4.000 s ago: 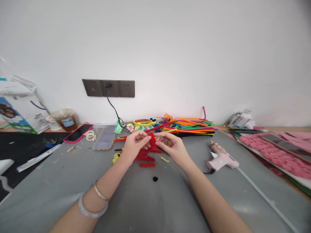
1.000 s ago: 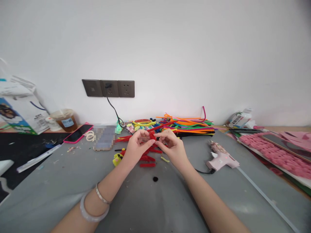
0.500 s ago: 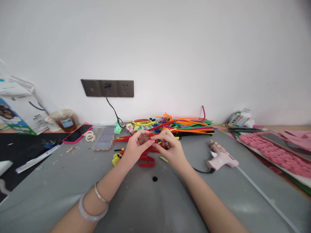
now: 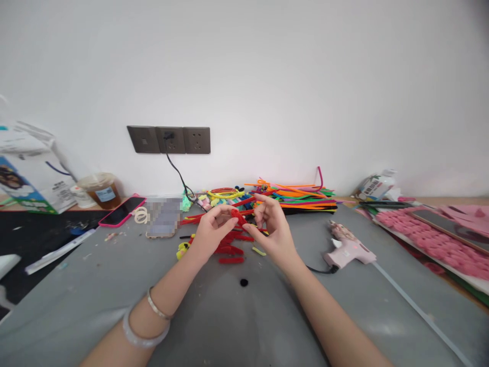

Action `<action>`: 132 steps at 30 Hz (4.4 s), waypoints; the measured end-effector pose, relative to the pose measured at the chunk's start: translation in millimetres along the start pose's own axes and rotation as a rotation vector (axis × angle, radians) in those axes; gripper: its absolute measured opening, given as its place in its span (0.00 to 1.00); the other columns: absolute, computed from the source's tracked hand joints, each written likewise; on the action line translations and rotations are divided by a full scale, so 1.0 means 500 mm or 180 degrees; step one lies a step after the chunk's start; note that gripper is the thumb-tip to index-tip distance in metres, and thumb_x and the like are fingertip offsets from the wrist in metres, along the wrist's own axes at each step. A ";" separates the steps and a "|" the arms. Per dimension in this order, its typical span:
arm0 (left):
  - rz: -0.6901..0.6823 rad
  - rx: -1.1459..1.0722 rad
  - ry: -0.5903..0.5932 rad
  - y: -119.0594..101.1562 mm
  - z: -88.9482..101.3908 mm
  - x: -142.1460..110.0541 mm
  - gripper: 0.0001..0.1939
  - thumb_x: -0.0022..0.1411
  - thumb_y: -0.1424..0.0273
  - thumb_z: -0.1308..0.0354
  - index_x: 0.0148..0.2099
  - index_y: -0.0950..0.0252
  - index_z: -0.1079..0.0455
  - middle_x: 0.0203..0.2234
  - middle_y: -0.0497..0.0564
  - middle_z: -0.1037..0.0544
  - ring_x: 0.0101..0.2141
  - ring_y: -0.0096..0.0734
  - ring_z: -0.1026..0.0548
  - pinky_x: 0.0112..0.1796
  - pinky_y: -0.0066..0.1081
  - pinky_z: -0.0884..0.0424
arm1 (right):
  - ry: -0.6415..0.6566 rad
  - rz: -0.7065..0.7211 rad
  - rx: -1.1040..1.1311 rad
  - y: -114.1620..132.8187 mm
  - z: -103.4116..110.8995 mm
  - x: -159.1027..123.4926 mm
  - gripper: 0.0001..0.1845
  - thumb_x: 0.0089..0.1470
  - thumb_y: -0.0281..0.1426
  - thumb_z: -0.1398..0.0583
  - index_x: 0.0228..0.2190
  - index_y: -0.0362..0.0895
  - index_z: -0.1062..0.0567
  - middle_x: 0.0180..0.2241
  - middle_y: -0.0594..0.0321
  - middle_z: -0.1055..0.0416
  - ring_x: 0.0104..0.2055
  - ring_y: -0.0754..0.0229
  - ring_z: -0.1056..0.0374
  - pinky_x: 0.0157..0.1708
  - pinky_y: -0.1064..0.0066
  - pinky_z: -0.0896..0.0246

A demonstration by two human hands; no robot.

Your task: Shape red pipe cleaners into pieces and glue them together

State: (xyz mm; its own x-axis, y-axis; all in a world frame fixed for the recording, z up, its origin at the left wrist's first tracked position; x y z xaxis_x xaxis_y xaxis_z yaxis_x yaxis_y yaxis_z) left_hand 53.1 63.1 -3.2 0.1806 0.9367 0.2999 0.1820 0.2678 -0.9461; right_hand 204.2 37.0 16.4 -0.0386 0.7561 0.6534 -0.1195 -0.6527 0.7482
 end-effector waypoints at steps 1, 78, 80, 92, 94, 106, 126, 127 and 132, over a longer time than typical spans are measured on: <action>-0.0023 0.0020 -0.0037 0.000 0.002 0.001 0.10 0.53 0.67 0.34 0.39 0.64 0.27 0.34 0.50 0.22 0.38 0.33 0.24 0.41 0.32 0.27 | -0.0127 -0.0026 0.0092 -0.001 0.004 0.001 0.28 0.54 0.29 0.36 0.55 0.52 0.36 0.29 0.68 0.43 0.30 0.61 0.44 0.29 0.70 0.43; 0.0097 0.0033 -0.0068 0.000 0.018 0.007 0.15 0.54 0.62 0.34 0.41 0.64 0.26 0.26 0.47 0.26 0.25 0.25 0.28 0.28 0.26 0.30 | 0.0046 0.0058 -0.0712 -0.012 0.014 0.008 0.05 0.53 0.27 0.39 0.34 0.47 0.29 0.33 0.62 0.29 0.36 0.58 0.33 0.37 0.66 0.36; 0.0100 0.0047 -0.0064 0.001 0.018 0.007 0.14 0.53 0.62 0.34 0.40 0.64 0.27 0.26 0.47 0.26 0.25 0.25 0.28 0.28 0.26 0.30 | 0.0051 0.0076 -0.0725 -0.010 0.013 0.008 0.05 0.53 0.27 0.39 0.34 0.47 0.29 0.33 0.62 0.29 0.36 0.57 0.33 0.37 0.66 0.36; 0.0008 0.0097 -0.0117 -0.005 0.017 0.008 0.12 0.51 0.65 0.33 0.36 0.64 0.29 0.25 0.45 0.28 0.25 0.24 0.29 0.29 0.26 0.30 | 0.0129 0.0091 -0.0714 -0.002 0.009 0.008 0.06 0.53 0.26 0.39 0.34 0.47 0.29 0.32 0.62 0.30 0.35 0.58 0.34 0.36 0.66 0.36; 0.0016 0.0109 -0.0110 -0.005 0.017 0.007 0.11 0.52 0.66 0.34 0.37 0.64 0.29 0.25 0.45 0.28 0.25 0.25 0.30 0.30 0.26 0.31 | 0.0116 0.0052 -0.0673 -0.004 0.009 0.008 0.05 0.53 0.27 0.39 0.34 0.47 0.29 0.32 0.62 0.30 0.34 0.58 0.34 0.36 0.66 0.36; -0.0130 0.0071 0.0121 -0.003 0.002 0.003 0.16 0.54 0.67 0.33 0.45 0.64 0.29 0.35 0.51 0.25 0.31 0.27 0.28 0.33 0.27 0.29 | 0.0094 -0.0410 0.0126 -0.039 0.011 0.008 0.05 0.54 0.31 0.37 0.34 0.47 0.28 0.34 0.63 0.30 0.35 0.60 0.34 0.37 0.68 0.37; -0.0078 0.0157 0.0193 -0.011 -0.003 0.000 0.11 0.54 0.67 0.35 0.39 0.65 0.30 0.31 0.50 0.24 0.33 0.31 0.26 0.37 0.30 0.28 | 0.0517 -0.0582 0.0373 -0.043 -0.010 0.002 0.09 0.57 0.38 0.38 0.34 0.46 0.30 0.33 0.63 0.32 0.35 0.60 0.34 0.38 0.68 0.38; -0.0070 0.0146 0.0173 -0.010 -0.002 0.000 0.11 0.54 0.67 0.35 0.38 0.65 0.30 0.31 0.50 0.25 0.33 0.30 0.26 0.37 0.29 0.29 | 0.0532 -0.0582 0.0357 -0.043 -0.011 0.001 0.09 0.57 0.38 0.38 0.34 0.46 0.30 0.33 0.63 0.32 0.35 0.60 0.34 0.38 0.67 0.37; -0.0149 0.0033 0.0096 -0.009 0.004 0.003 0.10 0.54 0.67 0.35 0.37 0.64 0.30 0.31 0.48 0.26 0.34 0.29 0.27 0.35 0.27 0.29 | 0.0619 -0.0665 0.0354 -0.047 -0.017 -0.005 0.16 0.53 0.40 0.35 0.40 0.48 0.30 0.38 0.60 0.29 0.39 0.57 0.32 0.42 0.64 0.34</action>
State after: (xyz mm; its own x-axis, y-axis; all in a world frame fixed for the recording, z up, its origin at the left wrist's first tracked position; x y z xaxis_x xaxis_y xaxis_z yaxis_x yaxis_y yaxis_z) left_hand 50.6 63.7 1.1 0.2012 0.9160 0.3471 0.1810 0.3135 -0.9322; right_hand 198.5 50.6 -3.7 -0.2151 0.8627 0.4578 -0.0359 -0.4754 0.8790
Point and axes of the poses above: each hand's wrist, its own x-axis towards the middle knuckle, its own z-axis out of the back of the hand, y = z × x, the point moved 6 cm from there along x, towards the middle knuckle
